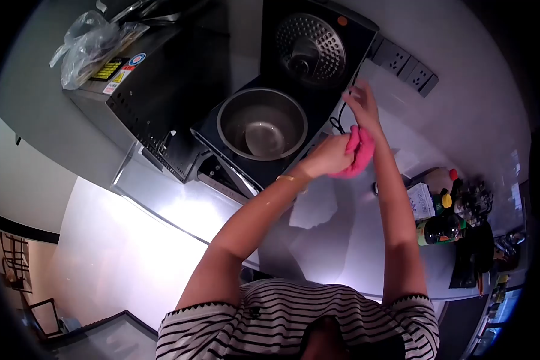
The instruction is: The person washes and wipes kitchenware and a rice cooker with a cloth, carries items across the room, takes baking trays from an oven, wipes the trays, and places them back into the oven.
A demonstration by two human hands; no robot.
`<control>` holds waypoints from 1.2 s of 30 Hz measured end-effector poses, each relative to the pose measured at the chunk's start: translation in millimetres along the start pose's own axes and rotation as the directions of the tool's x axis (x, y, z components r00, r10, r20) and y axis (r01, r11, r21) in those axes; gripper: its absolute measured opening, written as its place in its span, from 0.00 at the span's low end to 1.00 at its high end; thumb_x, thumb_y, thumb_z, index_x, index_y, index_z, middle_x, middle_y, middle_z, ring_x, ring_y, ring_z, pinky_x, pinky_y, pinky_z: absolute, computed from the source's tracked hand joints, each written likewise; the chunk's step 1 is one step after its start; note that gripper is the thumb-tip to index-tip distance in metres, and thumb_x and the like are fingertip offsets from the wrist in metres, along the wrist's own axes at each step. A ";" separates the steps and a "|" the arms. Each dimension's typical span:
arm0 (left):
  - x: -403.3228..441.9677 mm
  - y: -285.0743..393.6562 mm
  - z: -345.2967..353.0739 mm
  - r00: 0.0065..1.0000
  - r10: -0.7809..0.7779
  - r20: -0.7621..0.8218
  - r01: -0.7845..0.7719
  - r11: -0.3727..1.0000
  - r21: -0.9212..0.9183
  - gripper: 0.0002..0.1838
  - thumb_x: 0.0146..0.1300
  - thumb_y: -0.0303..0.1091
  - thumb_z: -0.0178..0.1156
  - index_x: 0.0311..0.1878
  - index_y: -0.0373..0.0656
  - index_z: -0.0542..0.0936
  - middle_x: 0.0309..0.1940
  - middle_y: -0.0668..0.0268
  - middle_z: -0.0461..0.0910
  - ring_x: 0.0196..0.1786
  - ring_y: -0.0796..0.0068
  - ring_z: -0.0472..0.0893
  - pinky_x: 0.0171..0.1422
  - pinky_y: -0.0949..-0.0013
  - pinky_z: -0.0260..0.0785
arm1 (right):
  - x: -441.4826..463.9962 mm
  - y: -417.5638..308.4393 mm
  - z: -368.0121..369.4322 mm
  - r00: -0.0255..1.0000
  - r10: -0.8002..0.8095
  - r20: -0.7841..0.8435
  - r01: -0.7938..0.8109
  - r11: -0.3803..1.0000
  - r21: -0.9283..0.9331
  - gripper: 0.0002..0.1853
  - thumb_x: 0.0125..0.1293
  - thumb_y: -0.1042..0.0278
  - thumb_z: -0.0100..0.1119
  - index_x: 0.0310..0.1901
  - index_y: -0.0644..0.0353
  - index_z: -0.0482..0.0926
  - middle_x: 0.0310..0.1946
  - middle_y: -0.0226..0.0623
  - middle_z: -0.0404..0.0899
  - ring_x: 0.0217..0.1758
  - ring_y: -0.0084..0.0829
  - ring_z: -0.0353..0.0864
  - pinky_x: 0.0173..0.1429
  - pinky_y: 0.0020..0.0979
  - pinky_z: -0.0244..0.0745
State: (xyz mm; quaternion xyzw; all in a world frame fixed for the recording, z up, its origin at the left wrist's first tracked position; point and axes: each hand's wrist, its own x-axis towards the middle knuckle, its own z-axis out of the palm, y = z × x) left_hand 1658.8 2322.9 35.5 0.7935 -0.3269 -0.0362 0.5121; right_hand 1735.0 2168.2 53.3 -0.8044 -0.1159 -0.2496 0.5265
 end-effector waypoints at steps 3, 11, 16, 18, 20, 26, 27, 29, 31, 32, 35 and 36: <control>-57.5 7.3 -7.2 0.998 -0.064 0.012 0.064 0.997 -0.040 0.16 0.52 0.33 0.54 0.44 0.37 0.74 0.34 0.49 0.78 0.40 0.51 0.78 0.45 0.60 0.69 | -106.4 5.1 -42.1 0.991 0.112 0.073 -0.100 0.984 -0.146 0.09 0.61 0.71 0.57 0.42 0.65 0.75 0.36 0.33 0.77 0.41 0.24 0.76 0.48 0.25 0.71; -124.4 8.1 72.7 0.950 -0.288 0.120 0.309 0.818 -0.485 0.16 0.59 0.27 0.53 0.51 0.36 0.73 0.39 0.63 0.79 0.42 0.75 0.77 0.46 0.72 0.70 | -482.4 15.6 -153.1 0.747 0.646 0.156 -0.658 0.682 0.319 0.07 0.58 0.83 0.51 0.37 0.63 0.77 0.30 0.31 0.77 0.33 0.20 0.76 0.37 0.23 0.72; -159.9 82.4 216.1 0.893 -0.207 0.400 0.407 0.752 -0.519 0.15 0.60 0.23 0.51 0.52 0.35 0.72 0.43 0.65 0.77 0.43 0.75 0.77 0.50 0.73 0.69 | -619.9 -65.0 -174.7 0.431 0.902 -0.014 -0.882 0.424 0.206 0.09 0.58 0.72 0.54 0.41 0.60 0.77 0.31 0.35 0.80 0.34 0.26 0.81 0.36 0.27 0.76; -182.5 95.6 274.4 0.865 -0.090 0.495 0.361 0.796 -0.486 0.15 0.59 0.23 0.52 0.51 0.35 0.73 0.43 0.65 0.77 0.43 0.75 0.77 0.49 0.73 0.69 | -682.1 -92.8 -202.8 0.468 0.875 -0.124 -0.874 0.479 0.082 0.09 0.55 0.71 0.55 0.39 0.60 0.77 0.30 0.36 0.80 0.32 0.27 0.80 0.36 0.28 0.75; -183.7 143.7 366.6 0.835 -0.017 0.551 0.316 0.833 -0.453 0.14 0.59 0.24 0.53 0.49 0.35 0.74 0.42 0.65 0.78 0.42 0.75 0.77 0.49 0.73 0.69 | -744.4 -107.9 -269.4 0.510 0.844 -0.166 -0.859 0.507 -0.064 0.09 0.52 0.70 0.57 0.37 0.59 0.78 0.30 0.37 0.80 0.31 0.29 0.80 0.36 0.28 0.74; -210.8 278.2 564.2 0.564 0.171 0.808 0.319 0.857 -0.404 0.13 0.58 0.28 0.58 0.45 0.33 0.75 0.38 0.64 0.79 0.41 0.77 0.77 0.46 0.72 0.69 | -801.4 -125.9 -378.3 0.304 0.789 -0.534 -0.579 0.598 0.555 0.07 0.61 0.69 0.56 0.38 0.63 0.77 0.28 0.33 0.79 0.29 0.24 0.78 0.36 0.26 0.74; -213.0 298.2 594.9 0.523 0.278 0.806 0.208 0.875 -0.437 0.13 0.57 0.30 0.59 0.43 0.34 0.76 0.36 0.65 0.80 0.39 0.76 0.77 0.44 0.71 0.69 | -801.3 -124.6 -406.5 0.299 0.741 -0.602 -0.511 0.657 0.554 0.11 0.65 0.68 0.54 0.43 0.68 0.75 0.32 0.36 0.79 0.34 0.25 0.79 0.38 0.28 0.76; -209.4 327.5 647.8 0.442 0.306 0.843 0.220 0.875 -0.432 0.13 0.57 0.31 0.60 0.44 0.33 0.76 0.36 0.64 0.80 0.39 0.76 0.78 0.44 0.71 0.70 | -793.0 -132.8 -464.0 0.096 0.799 -0.593 -0.367 0.583 0.725 0.13 0.63 0.69 0.57 0.47 0.64 0.75 0.32 0.33 0.78 0.36 0.22 0.78 0.42 0.25 0.74; -205.3 347.9 709.3 0.336 0.320 0.886 0.328 0.842 -0.429 0.16 0.58 0.33 0.61 0.46 0.33 0.75 0.38 0.64 0.80 0.40 0.76 0.77 0.46 0.71 0.70 | -800.4 -132.3 -521.4 -0.013 0.828 -0.561 -0.234 0.543 0.806 0.13 0.61 0.70 0.58 0.47 0.63 0.74 0.31 0.31 0.78 0.37 0.21 0.77 0.43 0.23 0.73; -202.8 356.6 738.4 0.329 0.324 0.887 0.324 0.844 -0.428 0.16 0.58 0.33 0.61 0.46 0.33 0.75 0.38 0.64 0.80 0.40 0.76 0.77 0.46 0.71 0.70 | -810.0 -127.3 -547.9 0.042 0.854 -0.519 -0.039 0.520 0.853 0.14 0.61 0.70 0.59 0.48 0.63 0.74 0.33 0.31 0.78 0.38 0.20 0.77 0.44 0.23 0.72; -196.5 387.7 835.5 0.087 0.240 0.967 0.537 0.806 -0.249 0.21 0.62 0.36 0.58 0.55 0.35 0.70 0.47 0.65 0.75 0.51 0.77 0.73 0.57 0.72 0.65 | -859.6 -91.5 -622.3 0.112 0.835 -0.538 0.000 0.542 0.841 0.14 0.60 0.71 0.60 0.47 0.62 0.75 0.35 0.30 0.79 0.40 0.20 0.77 0.45 0.22 0.71; -196.3 401.9 872.8 0.071 0.206 0.976 0.611 0.764 -0.206 0.22 0.60 0.33 0.59 0.56 0.35 0.69 0.48 0.65 0.74 0.52 0.77 0.72 0.57 0.72 0.64 | -875.7 -81.7 -651.1 0.132 0.803 -0.581 -0.148 0.596 0.790 0.13 0.60 0.71 0.60 0.47 0.62 0.75 0.36 0.29 0.79 0.40 0.19 0.77 0.45 0.22 0.71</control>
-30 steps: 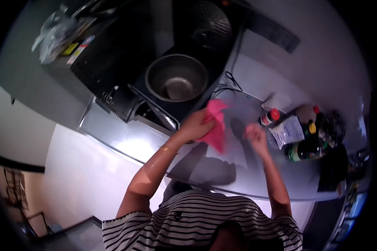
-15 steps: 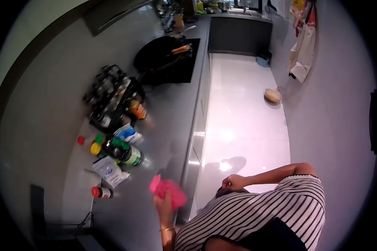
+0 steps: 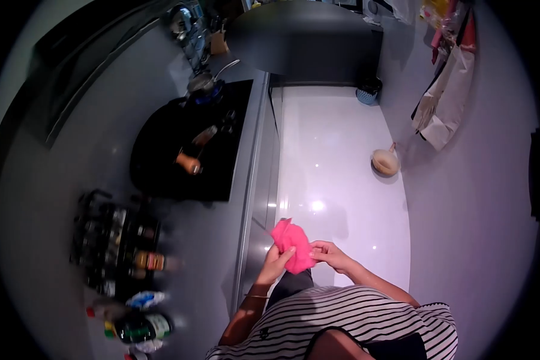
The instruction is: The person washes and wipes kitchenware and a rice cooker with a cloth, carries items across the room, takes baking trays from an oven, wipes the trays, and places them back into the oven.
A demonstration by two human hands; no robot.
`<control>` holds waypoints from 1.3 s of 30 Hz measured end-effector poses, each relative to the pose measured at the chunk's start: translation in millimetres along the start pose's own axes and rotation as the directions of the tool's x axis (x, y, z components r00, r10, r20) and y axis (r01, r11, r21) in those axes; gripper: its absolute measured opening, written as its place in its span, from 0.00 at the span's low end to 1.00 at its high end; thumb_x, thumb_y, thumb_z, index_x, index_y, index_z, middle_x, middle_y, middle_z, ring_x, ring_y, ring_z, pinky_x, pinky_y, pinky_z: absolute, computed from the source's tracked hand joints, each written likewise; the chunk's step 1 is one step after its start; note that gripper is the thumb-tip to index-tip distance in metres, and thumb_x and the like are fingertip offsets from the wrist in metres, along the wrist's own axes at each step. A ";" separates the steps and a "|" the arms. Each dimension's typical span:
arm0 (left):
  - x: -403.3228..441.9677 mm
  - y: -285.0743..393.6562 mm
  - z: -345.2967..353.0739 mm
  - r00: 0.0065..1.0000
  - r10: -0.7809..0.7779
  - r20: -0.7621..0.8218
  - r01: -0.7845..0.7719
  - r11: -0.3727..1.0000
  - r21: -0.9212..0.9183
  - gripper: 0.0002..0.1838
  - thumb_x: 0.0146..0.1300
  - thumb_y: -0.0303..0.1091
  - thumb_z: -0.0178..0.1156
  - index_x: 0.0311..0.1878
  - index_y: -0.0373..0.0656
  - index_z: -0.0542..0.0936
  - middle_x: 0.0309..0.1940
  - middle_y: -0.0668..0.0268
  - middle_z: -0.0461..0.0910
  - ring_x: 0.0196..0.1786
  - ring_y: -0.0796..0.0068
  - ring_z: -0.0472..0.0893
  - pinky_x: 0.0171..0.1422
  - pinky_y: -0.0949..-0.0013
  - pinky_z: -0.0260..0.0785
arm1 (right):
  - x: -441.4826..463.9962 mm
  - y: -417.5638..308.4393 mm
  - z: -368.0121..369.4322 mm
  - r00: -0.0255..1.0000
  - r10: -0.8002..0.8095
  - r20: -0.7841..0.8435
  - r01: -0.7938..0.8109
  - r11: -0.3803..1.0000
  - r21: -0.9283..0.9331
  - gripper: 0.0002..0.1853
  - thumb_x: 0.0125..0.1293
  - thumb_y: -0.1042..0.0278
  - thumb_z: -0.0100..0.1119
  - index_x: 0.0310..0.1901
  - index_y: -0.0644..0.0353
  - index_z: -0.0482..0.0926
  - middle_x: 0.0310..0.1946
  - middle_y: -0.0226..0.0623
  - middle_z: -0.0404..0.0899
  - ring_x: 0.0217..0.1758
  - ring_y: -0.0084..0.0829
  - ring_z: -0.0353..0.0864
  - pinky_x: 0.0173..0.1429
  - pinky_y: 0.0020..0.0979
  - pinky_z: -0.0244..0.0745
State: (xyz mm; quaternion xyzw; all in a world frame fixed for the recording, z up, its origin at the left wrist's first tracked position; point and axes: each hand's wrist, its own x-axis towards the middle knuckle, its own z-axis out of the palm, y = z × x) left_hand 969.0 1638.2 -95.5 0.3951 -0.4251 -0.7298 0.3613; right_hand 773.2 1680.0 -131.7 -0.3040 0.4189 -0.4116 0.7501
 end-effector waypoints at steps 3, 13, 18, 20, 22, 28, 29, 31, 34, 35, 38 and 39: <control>122.1 11.7 9.9 0.990 0.044 0.138 -0.075 0.970 0.231 0.22 0.57 0.28 0.62 0.55 0.36 0.70 0.49 0.64 0.73 0.51 0.78 0.73 0.55 0.72 0.66 | 52.0 -67.9 -60.0 0.988 -0.064 -0.137 0.061 0.998 -0.025 0.11 0.61 0.72 0.59 0.45 0.63 0.75 0.31 0.28 0.79 0.33 0.17 0.77 0.39 0.20 0.72; 539.5 93.3 114.0 0.891 0.215 0.400 -0.432 0.677 0.596 0.18 0.46 0.31 0.69 0.43 0.43 0.81 0.47 0.58 0.71 0.50 0.62 0.73 0.54 0.65 0.67 | 171.6 -316.1 -280.2 0.392 -0.799 -0.456 0.211 0.560 -0.801 0.06 0.58 0.72 0.60 0.34 0.66 0.80 0.21 0.33 0.74 0.26 0.23 0.73 0.31 0.21 0.68; 745.8 140.2 203.9 0.902 0.199 0.383 -0.387 0.767 0.513 0.14 0.46 0.27 0.68 0.39 0.41 0.82 0.47 0.61 0.70 0.54 0.67 0.69 0.59 0.69 0.62 | 271.9 -460.3 -436.9 0.430 -0.754 -0.496 0.261 0.630 -0.732 0.06 0.60 0.71 0.57 0.32 0.66 0.77 0.21 0.33 0.74 0.26 0.20 0.73 0.30 0.23 0.68; 818.5 174.7 234.4 0.903 0.240 0.357 -0.402 0.765 0.503 0.13 0.47 0.27 0.67 0.40 0.40 0.82 0.46 0.61 0.71 0.53 0.67 0.69 0.57 0.70 0.62 | 315.9 -526.3 -495.4 0.532 -0.691 -0.489 0.219 0.670 -0.709 0.07 0.62 0.69 0.55 0.33 0.65 0.77 0.21 0.32 0.75 0.27 0.18 0.72 0.30 0.23 0.68; 892.7 211.4 248.7 0.886 0.288 0.364 -0.457 0.680 0.574 0.15 0.44 0.31 0.71 0.36 0.40 0.81 0.49 0.56 0.70 0.51 0.62 0.71 0.54 0.67 0.64 | 359.9 -601.3 -537.3 0.495 -0.771 -0.400 0.317 0.590 -0.743 0.09 0.63 0.66 0.54 0.34 0.65 0.77 0.22 0.33 0.75 0.26 0.18 0.72 0.30 0.24 0.67; 1122.9 305.3 281.1 0.880 0.418 0.225 -0.474 0.756 0.451 0.11 0.49 0.30 0.67 0.37 0.39 0.80 0.59 0.57 0.63 0.59 0.62 0.67 0.62 0.63 0.58 | 541.3 -789.4 -664.0 0.455 -0.883 -0.117 0.444 0.339 -0.830 0.09 0.63 0.66 0.53 0.38 0.63 0.76 0.19 0.36 0.75 0.24 0.23 0.75 0.29 0.27 0.70; 1184.8 297.4 270.8 0.878 0.390 0.276 -0.478 0.712 0.515 0.11 0.50 0.30 0.66 0.37 0.39 0.80 0.59 0.57 0.65 0.59 0.63 0.67 0.62 0.64 0.58 | 568.3 -811.6 -684.9 0.638 -0.729 -0.250 0.312 0.541 -0.781 0.09 0.63 0.66 0.53 0.38 0.62 0.76 0.20 0.37 0.76 0.25 0.24 0.77 0.30 0.28 0.71; 1281.3 321.7 290.0 0.879 0.362 0.309 -0.475 0.707 0.524 0.11 0.52 0.30 0.65 0.39 0.39 0.81 0.53 0.59 0.72 0.56 0.68 0.70 0.60 0.69 0.60 | 615.5 -877.0 -721.1 0.758 -0.480 -0.442 0.046 0.716 -0.697 0.08 0.62 0.65 0.54 0.37 0.61 0.77 0.21 0.40 0.77 0.28 0.30 0.81 0.32 0.31 0.73; 1400.0 350.5 301.7 0.768 0.466 0.440 -0.637 0.627 0.449 0.13 0.54 0.25 0.61 0.44 0.37 0.80 0.32 0.65 0.81 0.37 0.76 0.78 0.46 0.73 0.69 | 706.8 -916.6 -808.3 0.449 -0.893 -0.041 0.262 0.175 -0.949 0.08 0.60 0.66 0.57 0.33 0.62 0.78 0.26 0.44 0.79 0.30 0.35 0.81 0.35 0.31 0.73; 1427.6 376.7 325.5 0.749 0.464 0.474 -0.660 0.583 0.473 0.12 0.55 0.27 0.61 0.44 0.37 0.79 0.31 0.63 0.81 0.35 0.78 0.76 0.44 0.73 0.68 | 708.9 -947.5 -825.0 0.446 -0.891 -0.084 0.301 0.238 -0.923 0.08 0.59 0.66 0.58 0.34 0.62 0.79 0.27 0.44 0.79 0.30 0.34 0.80 0.36 0.31 0.72; 1494.8 439.0 412.5 0.704 0.561 0.435 -0.709 0.529 0.466 0.13 0.57 0.28 0.59 0.46 0.36 0.77 0.31 0.60 0.80 0.32 0.78 0.74 0.39 0.73 0.67 | 682.4 -1067.1 -854.3 0.346 -0.913 -0.216 0.296 0.325 -0.898 0.08 0.57 0.66 0.60 0.35 0.61 0.81 0.27 0.41 0.79 0.28 0.32 0.78 0.35 0.30 0.71; 1555.4 449.8 417.3 0.621 0.639 0.455 -0.784 0.521 0.338 0.13 0.57 0.28 0.58 0.46 0.35 0.77 0.31 0.61 0.80 0.32 0.77 0.75 0.40 0.73 0.67 | 718.3 -1098.4 -880.3 0.321 -0.941 -0.110 0.258 0.199 -0.946 0.08 0.57 0.70 0.60 0.37 0.62 0.81 0.28 0.39 0.79 0.30 0.28 0.77 0.36 0.27 0.71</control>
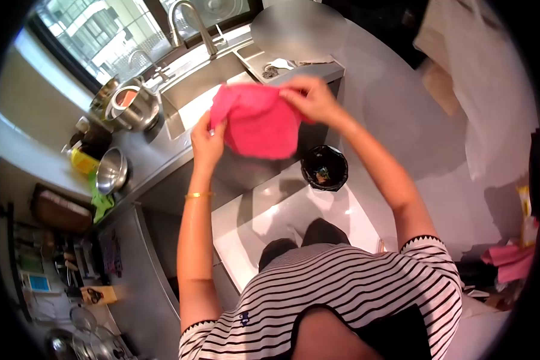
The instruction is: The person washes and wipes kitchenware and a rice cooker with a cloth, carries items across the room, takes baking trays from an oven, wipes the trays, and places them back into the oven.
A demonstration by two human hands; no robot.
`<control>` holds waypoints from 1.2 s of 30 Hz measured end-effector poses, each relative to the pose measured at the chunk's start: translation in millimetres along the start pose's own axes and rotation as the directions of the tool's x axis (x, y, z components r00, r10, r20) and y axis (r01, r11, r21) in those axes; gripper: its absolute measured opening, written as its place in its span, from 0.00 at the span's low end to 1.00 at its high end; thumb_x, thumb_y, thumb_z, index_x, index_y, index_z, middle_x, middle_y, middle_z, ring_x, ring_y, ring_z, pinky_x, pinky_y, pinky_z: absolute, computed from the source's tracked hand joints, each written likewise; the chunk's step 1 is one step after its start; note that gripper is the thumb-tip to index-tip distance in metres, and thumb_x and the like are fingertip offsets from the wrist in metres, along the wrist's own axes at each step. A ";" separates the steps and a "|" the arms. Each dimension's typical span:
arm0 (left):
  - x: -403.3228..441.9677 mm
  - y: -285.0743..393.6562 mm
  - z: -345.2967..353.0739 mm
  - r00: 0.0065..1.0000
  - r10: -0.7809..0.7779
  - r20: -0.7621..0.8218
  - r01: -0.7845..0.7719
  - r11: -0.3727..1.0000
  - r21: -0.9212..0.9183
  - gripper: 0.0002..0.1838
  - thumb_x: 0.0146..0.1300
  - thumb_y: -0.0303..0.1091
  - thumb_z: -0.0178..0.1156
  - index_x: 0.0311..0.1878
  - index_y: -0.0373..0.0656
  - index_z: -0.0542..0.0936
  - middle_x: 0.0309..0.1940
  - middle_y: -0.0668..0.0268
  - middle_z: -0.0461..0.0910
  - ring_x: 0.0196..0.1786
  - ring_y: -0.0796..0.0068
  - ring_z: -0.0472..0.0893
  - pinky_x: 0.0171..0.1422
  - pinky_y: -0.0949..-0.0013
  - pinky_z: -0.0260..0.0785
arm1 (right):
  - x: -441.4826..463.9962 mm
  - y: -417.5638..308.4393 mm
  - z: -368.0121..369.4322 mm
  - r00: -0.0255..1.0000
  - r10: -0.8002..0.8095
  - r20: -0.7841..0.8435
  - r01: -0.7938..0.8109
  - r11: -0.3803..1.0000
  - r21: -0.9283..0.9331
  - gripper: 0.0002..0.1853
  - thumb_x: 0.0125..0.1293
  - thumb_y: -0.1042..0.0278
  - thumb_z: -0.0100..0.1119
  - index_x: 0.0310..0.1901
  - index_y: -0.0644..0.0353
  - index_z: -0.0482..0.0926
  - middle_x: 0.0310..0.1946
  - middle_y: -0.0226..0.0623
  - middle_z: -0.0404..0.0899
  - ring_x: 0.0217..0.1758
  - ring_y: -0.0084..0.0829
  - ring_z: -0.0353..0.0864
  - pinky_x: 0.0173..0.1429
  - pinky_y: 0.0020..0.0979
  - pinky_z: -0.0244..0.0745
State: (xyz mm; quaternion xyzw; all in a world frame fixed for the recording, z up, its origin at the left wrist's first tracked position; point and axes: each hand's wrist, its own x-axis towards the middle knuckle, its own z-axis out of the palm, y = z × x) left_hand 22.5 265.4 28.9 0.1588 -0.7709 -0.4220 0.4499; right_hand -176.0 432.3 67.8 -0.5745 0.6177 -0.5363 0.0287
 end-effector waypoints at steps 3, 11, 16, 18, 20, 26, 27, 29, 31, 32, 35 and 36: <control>72.8 -2.4 34.4 0.999 0.018 0.030 -0.014 0.990 -0.142 0.12 0.55 0.23 0.58 0.44 0.37 0.78 0.36 0.62 0.79 0.39 0.73 0.76 0.43 0.72 0.68 | 64.7 31.0 -54.8 0.985 -0.168 0.044 0.174 0.952 -0.251 0.07 0.55 0.74 0.61 0.36 0.62 0.82 0.29 0.36 0.79 0.33 0.28 0.77 0.40 0.26 0.70; 136.9 -138.6 173.0 0.786 -0.186 0.590 -0.190 0.835 0.517 0.29 0.49 0.52 0.63 0.52 0.45 0.76 0.58 0.49 0.68 0.62 0.50 0.66 0.61 0.53 0.60 | 97.1 230.3 -80.7 0.762 0.349 0.545 -0.191 0.926 -0.325 0.16 0.52 0.62 0.63 0.41 0.61 0.80 0.34 0.44 0.81 0.35 0.37 0.80 0.40 0.34 0.72; 129.8 -206.8 238.0 0.790 -0.300 0.534 -0.140 0.761 0.634 0.30 0.58 0.59 0.48 0.63 0.62 0.66 0.65 0.55 0.58 0.67 0.47 0.57 0.66 0.42 0.46 | 133.4 319.5 -23.6 0.947 0.228 0.225 -0.114 0.897 -0.426 0.16 0.54 0.68 0.60 0.44 0.64 0.78 0.42 0.48 0.78 0.46 0.45 0.77 0.53 0.38 0.69; 114.0 -211.8 193.1 0.770 -0.391 0.505 -0.074 0.731 0.679 0.30 0.58 0.59 0.48 0.64 0.64 0.65 0.65 0.55 0.58 0.67 0.49 0.57 0.67 0.43 0.45 | 136.6 300.1 0.1 0.928 0.206 0.309 -0.071 0.915 -0.397 0.17 0.52 0.69 0.62 0.44 0.63 0.78 0.39 0.47 0.78 0.43 0.47 0.75 0.50 0.40 0.69; 133.3 -218.5 161.4 0.759 -0.278 0.589 -0.197 0.764 0.615 0.32 0.58 0.61 0.48 0.66 0.66 0.63 0.65 0.54 0.58 0.66 0.51 0.58 0.66 0.45 0.48 | 135.2 287.4 12.1 0.913 0.118 0.390 0.047 0.920 -0.389 0.19 0.51 0.69 0.63 0.46 0.63 0.76 0.40 0.47 0.77 0.44 0.48 0.74 0.50 0.41 0.69; 92.2 -240.7 -15.3 0.685 -0.563 0.461 -0.079 0.573 0.816 0.34 0.55 0.60 0.51 0.66 0.67 0.62 0.60 0.55 0.64 0.60 0.52 0.63 0.60 0.51 0.54 | 140.1 223.2 182.4 0.705 -0.106 0.701 0.273 0.953 -0.131 0.31 0.48 0.55 0.65 0.54 0.58 0.72 0.52 0.48 0.69 0.54 0.49 0.68 0.57 0.47 0.62; 87.1 -238.4 -44.7 0.669 -0.594 0.446 -0.034 0.576 0.817 0.33 0.55 0.59 0.52 0.65 0.67 0.63 0.61 0.55 0.63 0.61 0.53 0.63 0.61 0.50 0.53 | 140.7 213.0 211.5 0.699 -0.172 0.695 0.335 0.936 -0.105 0.33 0.47 0.51 0.64 0.54 0.58 0.72 0.53 0.49 0.69 0.56 0.49 0.67 0.58 0.49 0.60; 76.8 -242.7 -101.1 0.659 -0.615 0.433 -0.005 0.572 0.820 0.32 0.55 0.58 0.52 0.65 0.67 0.64 0.61 0.55 0.63 0.62 0.53 0.62 0.61 0.49 0.52 | 141.1 205.9 265.1 0.568 -0.219 0.793 0.346 0.938 0.011 0.34 0.48 0.48 0.63 0.55 0.59 0.72 0.55 0.53 0.67 0.59 0.50 0.64 0.61 0.50 0.57; 61.2 -253.2 -150.4 0.636 -0.573 0.517 -0.167 0.552 0.817 0.30 0.56 0.57 0.52 0.63 0.67 0.66 0.65 0.59 0.59 0.67 0.57 0.58 0.64 0.45 0.48 | 152.0 180.5 297.4 0.557 -0.269 0.786 0.294 0.949 0.117 0.31 0.49 0.52 0.62 0.54 0.60 0.72 0.56 0.57 0.65 0.60 0.54 0.62 0.63 0.52 0.54; 60.9 -255.6 -175.5 0.649 -0.563 0.513 -0.173 0.547 0.819 0.30 0.56 0.57 0.52 0.63 0.67 0.66 0.65 0.59 0.59 0.67 0.57 0.58 0.64 0.45 0.48 | 153.1 169.5 308.8 0.554 -0.295 0.779 0.340 0.934 0.112 0.30 0.49 0.51 0.62 0.52 0.59 0.74 0.56 0.57 0.65 0.60 0.55 0.62 0.63 0.53 0.54; 66.3 -263.0 -227.8 0.615 -0.493 0.615 -0.285 0.588 0.757 0.29 0.57 0.57 0.51 0.63 0.67 0.66 0.69 0.64 0.55 0.71 0.62 0.52 0.64 0.41 0.45 | 141.5 151.8 341.3 0.500 -0.409 0.764 0.449 0.876 0.175 0.25 0.52 0.45 0.59 0.48 0.51 0.77 0.52 0.55 0.68 0.59 0.53 0.65 0.59 0.53 0.60; 75.4 -267.6 -244.4 0.603 -0.488 0.631 -0.317 0.579 0.751 0.28 0.57 0.57 0.52 0.63 0.67 0.66 0.69 0.66 0.54 0.71 0.63 0.51 0.65 0.40 0.45 | 141.2 145.5 350.7 0.447 -0.425 0.787 0.478 0.857 0.192 0.25 0.53 0.45 0.59 0.49 0.50 0.77 0.52 0.54 0.68 0.58 0.52 0.66 0.56 0.50 0.64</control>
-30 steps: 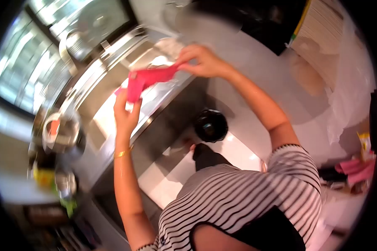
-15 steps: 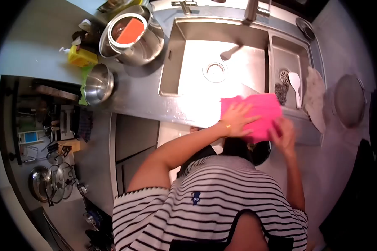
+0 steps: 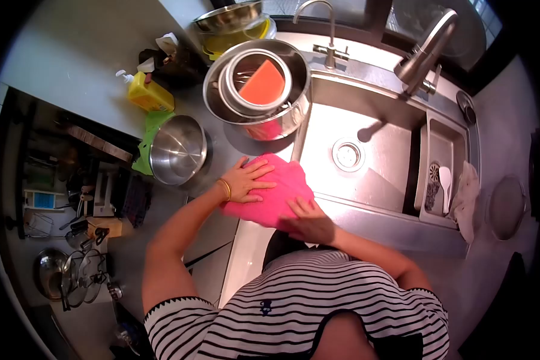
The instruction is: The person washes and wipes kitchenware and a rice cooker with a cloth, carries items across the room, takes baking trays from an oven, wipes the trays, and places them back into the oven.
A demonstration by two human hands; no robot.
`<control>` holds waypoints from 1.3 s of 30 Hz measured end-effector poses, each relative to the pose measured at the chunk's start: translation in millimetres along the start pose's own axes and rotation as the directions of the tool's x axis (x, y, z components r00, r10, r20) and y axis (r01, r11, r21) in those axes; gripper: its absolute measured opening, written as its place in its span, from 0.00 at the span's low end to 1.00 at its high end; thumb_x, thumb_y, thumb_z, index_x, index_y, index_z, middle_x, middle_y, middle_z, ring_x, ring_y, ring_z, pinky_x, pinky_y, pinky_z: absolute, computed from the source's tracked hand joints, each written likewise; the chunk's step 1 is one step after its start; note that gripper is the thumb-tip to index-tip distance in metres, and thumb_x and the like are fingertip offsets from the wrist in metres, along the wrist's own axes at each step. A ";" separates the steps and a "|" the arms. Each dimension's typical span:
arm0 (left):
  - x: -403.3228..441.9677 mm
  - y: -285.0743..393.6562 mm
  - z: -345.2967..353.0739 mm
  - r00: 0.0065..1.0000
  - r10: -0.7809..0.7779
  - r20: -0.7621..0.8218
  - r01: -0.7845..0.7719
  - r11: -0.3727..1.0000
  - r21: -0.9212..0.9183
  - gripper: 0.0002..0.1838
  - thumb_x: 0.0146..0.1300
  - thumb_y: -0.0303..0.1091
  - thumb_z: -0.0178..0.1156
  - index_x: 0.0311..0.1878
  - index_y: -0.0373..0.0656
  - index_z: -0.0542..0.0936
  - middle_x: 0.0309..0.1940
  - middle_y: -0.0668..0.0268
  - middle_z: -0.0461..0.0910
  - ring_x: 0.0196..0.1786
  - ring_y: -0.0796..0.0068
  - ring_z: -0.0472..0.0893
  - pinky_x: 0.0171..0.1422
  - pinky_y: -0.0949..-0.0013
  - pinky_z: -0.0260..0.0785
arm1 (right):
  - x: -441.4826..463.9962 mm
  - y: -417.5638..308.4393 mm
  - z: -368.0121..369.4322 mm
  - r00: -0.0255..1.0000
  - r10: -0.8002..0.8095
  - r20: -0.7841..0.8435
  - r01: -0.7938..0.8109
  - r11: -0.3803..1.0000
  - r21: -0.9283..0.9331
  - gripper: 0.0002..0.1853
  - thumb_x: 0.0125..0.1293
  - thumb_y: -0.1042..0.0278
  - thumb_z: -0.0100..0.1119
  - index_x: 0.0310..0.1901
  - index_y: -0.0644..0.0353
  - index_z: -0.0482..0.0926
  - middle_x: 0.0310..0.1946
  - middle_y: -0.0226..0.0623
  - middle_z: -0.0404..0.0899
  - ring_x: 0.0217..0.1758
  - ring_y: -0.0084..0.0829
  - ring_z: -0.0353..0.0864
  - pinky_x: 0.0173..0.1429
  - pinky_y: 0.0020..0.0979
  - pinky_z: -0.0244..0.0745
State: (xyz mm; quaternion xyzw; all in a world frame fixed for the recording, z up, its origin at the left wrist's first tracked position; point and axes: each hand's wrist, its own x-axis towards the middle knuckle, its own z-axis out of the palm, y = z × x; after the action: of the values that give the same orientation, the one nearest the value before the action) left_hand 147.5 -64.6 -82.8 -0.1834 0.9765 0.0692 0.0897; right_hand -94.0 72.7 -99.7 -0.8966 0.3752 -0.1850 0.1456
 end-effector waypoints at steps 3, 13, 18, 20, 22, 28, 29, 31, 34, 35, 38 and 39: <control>2.6 -6.9 -17.0 0.999 0.009 -0.045 -0.008 1.000 0.027 0.29 0.55 0.58 0.53 0.62 0.66 0.68 0.69 0.65 0.54 0.71 0.62 0.51 0.64 0.40 0.46 | 28.3 -14.6 -3.7 0.992 0.049 0.115 -0.047 0.999 -0.021 0.26 0.52 0.44 0.61 0.50 0.49 0.75 0.48 0.52 0.71 0.51 0.48 0.71 0.47 0.43 0.70; 39.0 30.8 -3.3 0.890 -0.368 -0.268 0.294 0.914 -0.279 0.28 0.54 0.53 0.57 0.59 0.57 0.71 0.61 0.56 0.65 0.62 0.55 0.65 0.60 0.43 0.53 | 162.8 100.0 -163.4 0.603 0.605 0.519 -0.672 0.036 0.739 0.23 0.59 0.54 0.50 0.45 0.69 0.70 0.26 0.46 0.76 0.22 0.34 0.80 0.26 0.28 0.77; 37.6 32.1 25.6 0.413 -0.889 -0.196 -0.100 0.170 -0.980 0.19 0.59 0.38 0.58 0.52 0.42 0.71 0.21 0.63 0.78 0.31 0.67 0.81 0.26 0.72 0.73 | 167.8 108.7 -171.3 0.597 0.513 0.618 -0.670 -0.105 0.735 0.12 0.51 0.71 0.48 0.30 0.74 0.73 0.24 0.50 0.78 0.26 0.37 0.82 0.31 0.30 0.80; 18.6 43.0 -69.0 0.225 -0.973 0.047 -0.448 -0.146 -0.882 0.32 0.62 0.41 0.53 0.65 0.42 0.54 0.52 0.57 0.69 0.38 0.68 0.79 0.23 0.75 0.74 | 153.0 117.1 -172.6 0.617 0.560 0.552 -0.715 0.108 0.690 0.13 0.51 0.69 0.51 0.36 0.70 0.72 0.25 0.44 0.77 0.24 0.33 0.80 0.27 0.29 0.76; 7.4 37.6 -101.9 0.353 -0.933 0.065 -0.508 -0.250 -0.824 0.41 0.59 0.44 0.54 0.69 0.49 0.42 0.65 0.54 0.53 0.48 0.63 0.76 0.25 0.67 0.78 | 138.0 123.4 -167.7 0.693 0.593 0.409 -0.675 0.334 0.658 0.20 0.51 0.66 0.56 0.46 0.64 0.71 0.33 0.41 0.77 0.22 0.28 0.78 0.23 0.27 0.72; 37.6 40.6 -105.4 0.447 -0.739 0.504 -0.195 -0.631 -0.751 0.12 0.57 0.33 0.48 0.35 0.32 0.73 0.29 0.57 0.79 0.27 0.60 0.80 0.31 0.63 0.80 | 115.5 102.8 -183.6 0.922 -0.224 -0.315 0.080 0.908 -0.412 0.49 0.45 0.67 0.64 0.68 0.62 0.46 0.59 0.59 0.59 0.60 0.54 0.63 0.58 0.41 0.65; 45.4 54.2 -107.6 0.381 -0.758 0.530 -0.195 -0.626 -0.755 0.12 0.57 0.31 0.46 0.37 0.31 0.73 0.31 0.56 0.79 0.28 0.59 0.81 0.31 0.63 0.80 | 113.3 87.7 -176.5 0.902 -0.005 -0.431 0.048 0.995 0.088 0.49 0.47 0.61 0.67 0.67 0.64 0.47 0.61 0.58 0.57 0.61 0.52 0.62 0.60 0.41 0.65; 59.4 74.4 -104.9 0.545 -0.623 0.561 -0.237 -0.756 -0.609 0.14 0.57 0.27 0.44 0.44 0.28 0.70 0.30 0.54 0.79 0.32 0.57 0.82 0.33 0.62 0.80 | 118.9 93.5 -146.5 0.828 0.547 -0.121 -0.371 0.696 0.615 0.52 0.48 0.52 0.68 0.68 0.63 0.46 0.63 0.55 0.54 0.63 0.47 0.61 0.62 0.40 0.63; 83.2 105.2 -81.0 0.322 -0.834 0.449 -0.403 -0.549 -0.732 0.22 0.55 0.21 0.43 0.57 0.32 0.62 0.40 0.53 0.75 0.34 0.58 0.81 0.26 0.67 0.80 | 121.2 86.2 -155.8 0.609 0.581 0.539 -0.411 -0.350 0.842 0.43 0.51 0.46 0.65 0.63 0.58 0.57 0.58 0.42 0.64 0.54 0.35 0.71 0.51 0.44 0.71; 91.1 110.9 -72.0 0.268 -0.900 0.343 -0.418 -0.429 -0.801 0.22 0.55 0.20 0.43 0.56 0.32 0.62 0.41 0.54 0.75 0.34 0.61 0.80 0.24 0.69 0.79 | 122.3 97.3 -128.1 0.594 0.636 0.492 -0.334 -0.362 0.871 0.36 0.54 0.48 0.63 0.60 0.58 0.61 0.53 0.40 0.68 0.50 0.33 0.72 0.48 0.43 0.72; 103.3 119.9 -46.9 0.194 -0.950 0.244 -0.377 -0.302 -0.876 0.33 0.54 0.16 0.40 0.65 0.44 0.49 0.50 0.54 0.70 0.31 0.67 0.79 0.22 0.73 0.77 | 115.4 130.8 -64.4 0.615 0.684 0.392 -0.137 -0.397 0.907 0.17 0.63 0.59 0.53 0.50 0.58 0.71 0.38 0.38 0.77 0.39 0.29 0.78 0.39 0.36 0.78; 104.6 121.2 -40.2 0.206 -0.962 0.181 -0.353 -0.246 -0.903 0.42 0.54 0.14 0.39 0.71 0.50 0.37 0.55 0.52 0.67 0.28 0.68 0.79 0.22 0.73 0.75 | 111.7 123.0 -78.1 0.663 0.601 0.446 -0.184 -0.447 0.875 0.15 0.67 0.59 0.48 0.49 0.58 0.71 0.38 0.37 0.76 0.38 0.30 0.78 0.40 0.34 0.78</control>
State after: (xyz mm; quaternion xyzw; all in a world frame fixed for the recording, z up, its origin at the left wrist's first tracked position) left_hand 0.7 4.4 -52.3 -0.5572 0.2912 0.5638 -0.5356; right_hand -132.0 -101.1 -54.6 -0.1740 0.4173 -0.4452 0.7729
